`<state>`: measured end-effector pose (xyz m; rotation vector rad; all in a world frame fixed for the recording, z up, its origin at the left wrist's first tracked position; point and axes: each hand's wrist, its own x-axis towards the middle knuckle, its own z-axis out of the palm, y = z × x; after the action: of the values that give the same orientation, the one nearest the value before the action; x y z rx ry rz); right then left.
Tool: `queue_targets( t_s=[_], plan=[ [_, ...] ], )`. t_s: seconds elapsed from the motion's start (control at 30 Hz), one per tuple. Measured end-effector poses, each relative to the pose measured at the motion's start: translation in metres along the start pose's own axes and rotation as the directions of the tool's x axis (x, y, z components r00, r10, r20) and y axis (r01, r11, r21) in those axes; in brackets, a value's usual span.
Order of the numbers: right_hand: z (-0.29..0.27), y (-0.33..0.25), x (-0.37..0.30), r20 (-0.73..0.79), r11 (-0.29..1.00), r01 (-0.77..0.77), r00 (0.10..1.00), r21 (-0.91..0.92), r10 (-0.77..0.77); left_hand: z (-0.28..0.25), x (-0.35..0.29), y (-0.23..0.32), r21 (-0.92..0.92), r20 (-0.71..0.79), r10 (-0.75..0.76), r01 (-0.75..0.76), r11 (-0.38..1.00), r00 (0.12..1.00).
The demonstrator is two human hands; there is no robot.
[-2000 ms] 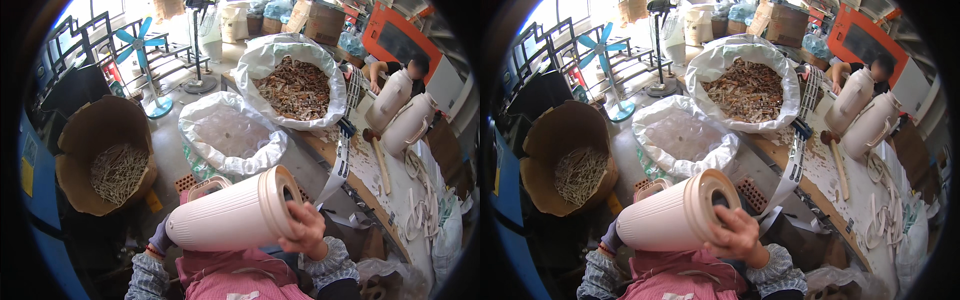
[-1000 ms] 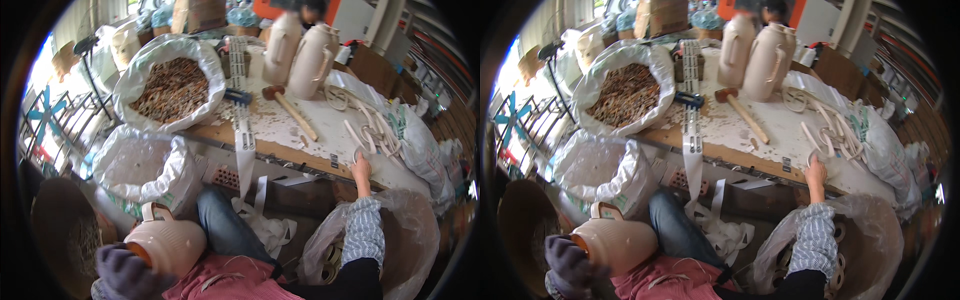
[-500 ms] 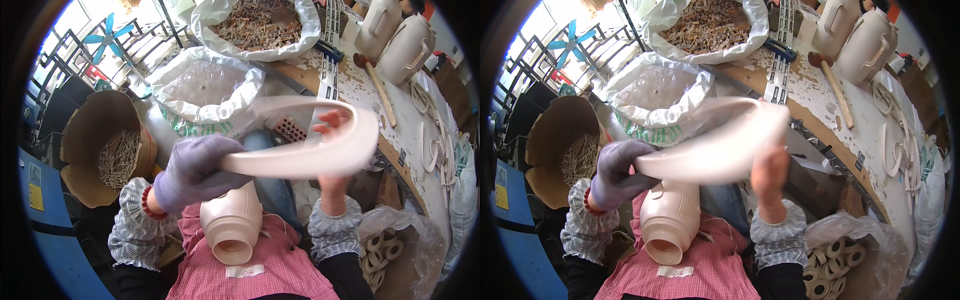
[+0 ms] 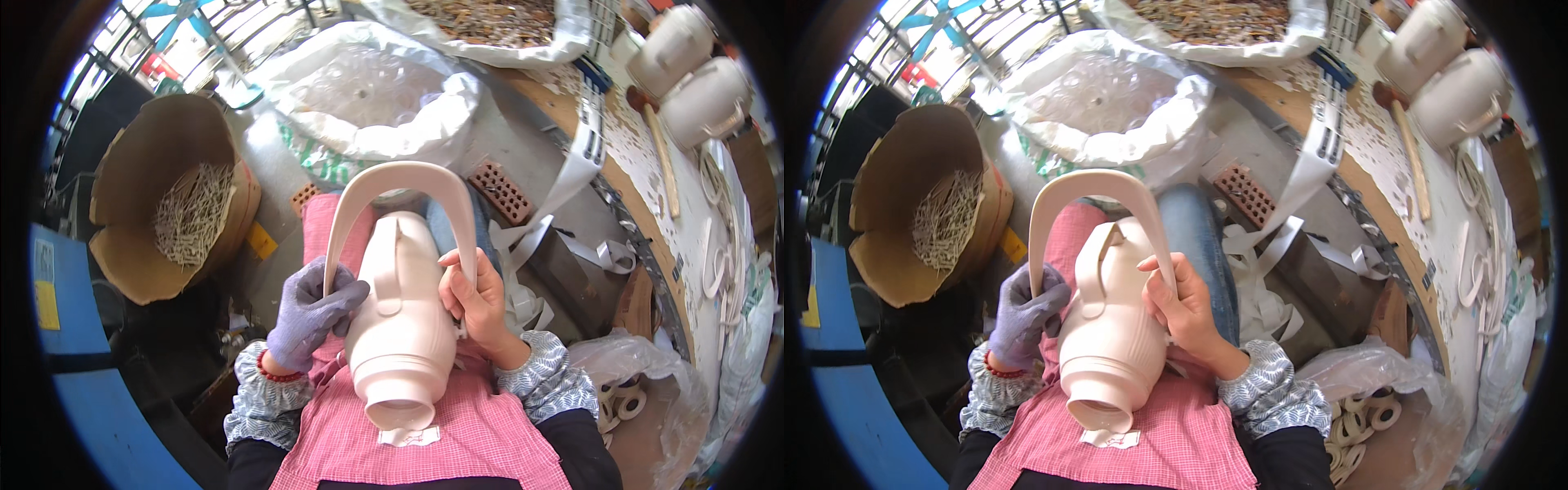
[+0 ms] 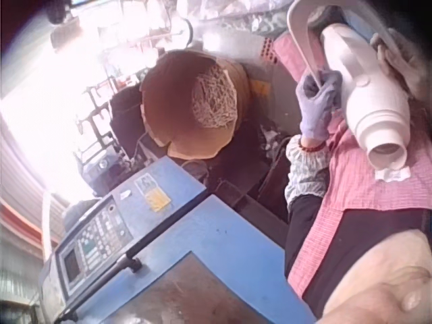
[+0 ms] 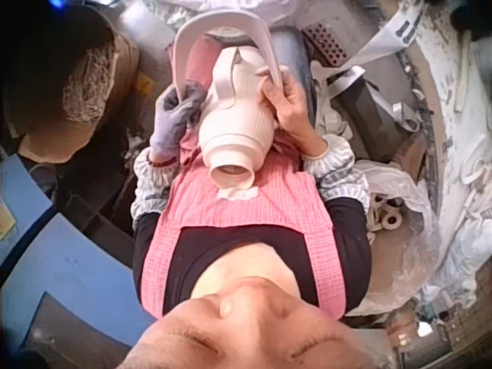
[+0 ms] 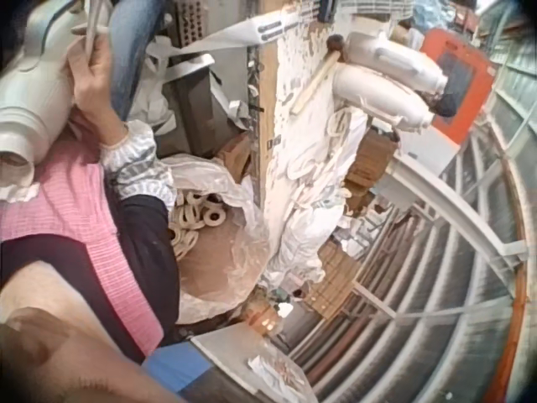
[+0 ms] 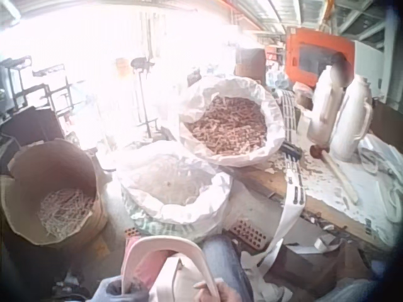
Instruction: The person assembles a light pink thermos by inserting a wooden stopper, attaching a handle, and applying a label. They repeatedly pick up the thermos, insert the stopper, affix the handle, and place the finished unit aside.
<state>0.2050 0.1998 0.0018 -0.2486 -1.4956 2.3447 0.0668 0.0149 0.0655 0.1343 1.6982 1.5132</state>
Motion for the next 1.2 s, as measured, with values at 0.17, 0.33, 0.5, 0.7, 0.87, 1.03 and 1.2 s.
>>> queue_targets(
  t_s=[0.17, 0.33, 0.5, 0.7, 0.87, 1.03, 1.2],
  plan=[
    [0.006, 0.0, 0.008, 0.098, 0.982, -0.124, 0.985, -0.143, 0.139, -0.005, 0.01, -0.067, -0.259, -0.077, 0.325, -0.334, 0.906, 0.943],
    [-0.013, 0.001, 0.013, 0.083, 0.99, -0.14, 0.986, -0.036, 0.142, 0.008, 0.007, -0.049, -0.276, 0.022, 0.179, -0.166, 0.947, 0.984],
    [-0.013, 0.0, 0.014, 0.063, 0.989, -0.148, 0.987, 0.012, 0.147, 0.019, 0.002, -0.048, -0.172, -0.045, 0.292, -0.295, 0.94, 0.955],
    [0.015, -0.005, 0.012, -0.104, 0.98, 0.001, 0.994, -0.199, -0.022, 0.037, 0.002, -0.038, -0.28, -0.193, 0.394, -0.435, 0.856, 0.899],
    [0.029, -0.011, 0.039, 0.045, 0.967, 0.115, 0.993, -0.227, -0.107, -0.016, 0.03, -0.038, -0.031, -0.179, 0.563, -0.576, 0.817, 0.807],
    [0.044, -0.023, 0.046, -0.014, 0.995, 0.035, 0.999, -0.089, -0.037, 0.001, 0.036, -0.005, -0.442, -0.067, 0.325, -0.32, 0.838, 0.943],
    [0.017, -0.024, 0.051, 0.018, 0.993, 0.116, 0.993, -0.03, -0.115, -0.005, 0.041, 0.015, -0.019, -0.034, 0.51, -0.511, 0.86, 0.86]
  ],
)
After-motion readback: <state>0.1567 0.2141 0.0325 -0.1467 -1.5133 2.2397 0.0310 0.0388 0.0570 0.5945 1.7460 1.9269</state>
